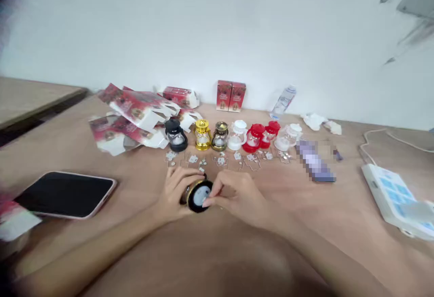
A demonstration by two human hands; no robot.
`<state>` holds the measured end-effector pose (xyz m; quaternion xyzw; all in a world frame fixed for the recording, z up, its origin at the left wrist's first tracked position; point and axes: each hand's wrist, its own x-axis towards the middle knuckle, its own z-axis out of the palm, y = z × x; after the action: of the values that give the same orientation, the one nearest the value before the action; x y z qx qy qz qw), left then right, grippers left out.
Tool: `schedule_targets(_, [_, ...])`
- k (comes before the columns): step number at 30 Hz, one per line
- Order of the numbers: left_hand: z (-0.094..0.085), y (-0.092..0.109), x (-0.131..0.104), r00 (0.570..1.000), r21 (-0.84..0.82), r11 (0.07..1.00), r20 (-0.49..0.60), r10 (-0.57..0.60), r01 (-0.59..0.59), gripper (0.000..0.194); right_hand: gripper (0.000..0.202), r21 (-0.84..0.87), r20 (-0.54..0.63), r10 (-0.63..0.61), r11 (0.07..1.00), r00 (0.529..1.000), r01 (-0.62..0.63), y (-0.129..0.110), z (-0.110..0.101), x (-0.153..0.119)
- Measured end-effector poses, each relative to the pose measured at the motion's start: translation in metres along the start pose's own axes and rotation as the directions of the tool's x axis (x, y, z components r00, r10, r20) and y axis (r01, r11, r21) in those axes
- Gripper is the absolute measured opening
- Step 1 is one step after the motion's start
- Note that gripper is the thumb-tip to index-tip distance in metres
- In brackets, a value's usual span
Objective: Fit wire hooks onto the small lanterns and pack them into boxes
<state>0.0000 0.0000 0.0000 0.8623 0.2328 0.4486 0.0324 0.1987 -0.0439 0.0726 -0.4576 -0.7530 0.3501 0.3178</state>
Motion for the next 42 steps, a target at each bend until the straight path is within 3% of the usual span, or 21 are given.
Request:
schedule_targets(3, [0.003,-0.008,-0.004,0.985,-0.121,0.981,-0.07,-0.16,0.151,0.046,0.022,-0.148,-0.049,0.051,0.987,0.998,-0.057,0.011,-0.006,-0.007])
schedule_targets(5, [0.005,-0.013,-0.006,0.957,-0.212,0.947,-0.111,-0.269,0.242,0.047,0.019,-0.32,-0.011,0.05,0.946,0.999,-0.051,0.017,-0.006,-0.012])
schedule_targets(10, [0.008,-0.014,-0.005,0.876,-0.347,0.864,-0.187,-0.445,0.365,0.052,0.01,-0.693,0.153,-0.055,0.706,0.987,0.147,0.034,0.018,-0.025])
schedule_targets(14, [0.011,-0.008,-0.001,0.802,-0.54,0.704,-0.085,-0.591,0.462,0.052,0.012,-0.83,0.199,-0.272,0.464,0.942,0.309,0.052,0.04,-0.031])
schedule_targets(17, [0.012,-0.005,0.004,0.721,-0.632,0.554,0.01,-0.693,0.541,0.053,0.016,-0.888,0.206,-0.357,0.322,0.911,0.327,0.06,0.047,-0.031])
schedule_targets(20, [0.011,-0.004,0.009,0.654,-0.637,0.474,0.063,-0.754,0.608,0.053,0.019,-0.908,0.179,-0.442,0.269,0.879,0.32,0.063,0.044,-0.03])
schedule_targets(22, [0.011,-0.005,0.01,0.616,-0.627,0.455,0.051,-0.786,0.632,0.053,0.019,-0.887,0.159,-0.52,0.298,0.839,0.353,0.065,0.038,-0.03])
schedule_targets(24, [0.011,-0.007,0.009,0.579,-0.654,0.414,0.045,-0.814,0.633,0.054,0.017,-0.822,0.101,-0.593,0.403,0.799,0.403,0.067,0.031,-0.03])
schedule_targets(26, [0.013,-0.007,0.008,0.548,-0.713,0.337,0.08,-0.832,0.616,0.055,0.018,-0.689,-0.005,-0.586,0.589,0.81,0.421,0.07,0.024,-0.031])
schedule_targets(29, [0.014,-0.007,0.008,0.485,-0.799,0.148,0.195,-0.853,0.583,0.054,0.015,-0.405,-0.228,-0.405,0.866,0.885,0.292,0.072,0.023,-0.033])
schedule_targets(31, [0.015,-0.005,0.01,0.431,-0.829,-0.005,0.296,-0.852,0.56,0.052,0.008,-0.187,-0.382,-0.258,0.962,0.887,0.199,0.073,0.028,-0.034])
schedule_targets(33, [0.015,-0.002,0.012,0.398,-0.833,-0.122,0.38,-0.835,0.539,0.049,0.004,0.049,-0.486,-0.131,0.983,0.864,0.176,0.074,0.035,-0.032])
schedule_targets(35, [0.015,0.001,0.014,0.391,-0.829,-0.185,0.43,-0.814,0.527,0.048,0.01,0.27,-0.513,0.001,0.949,0.859,0.161,0.075,0.04,-0.029])
schedule_targets(38, [0.015,0.007,0.014,0.39,-0.815,-0.245,0.486,-0.782,0.525,0.049,0.016,0.506,-0.485,0.18,0.856,0.856,0.107,0.075,0.043,-0.023])
schedule_targets(42, [0.015,0.01,0.013,0.384,-0.794,-0.281,0.529,-0.757,0.539,0.049,0.02,0.674,-0.418,0.316,0.736,0.852,0.058,0.07,0.042,-0.019])
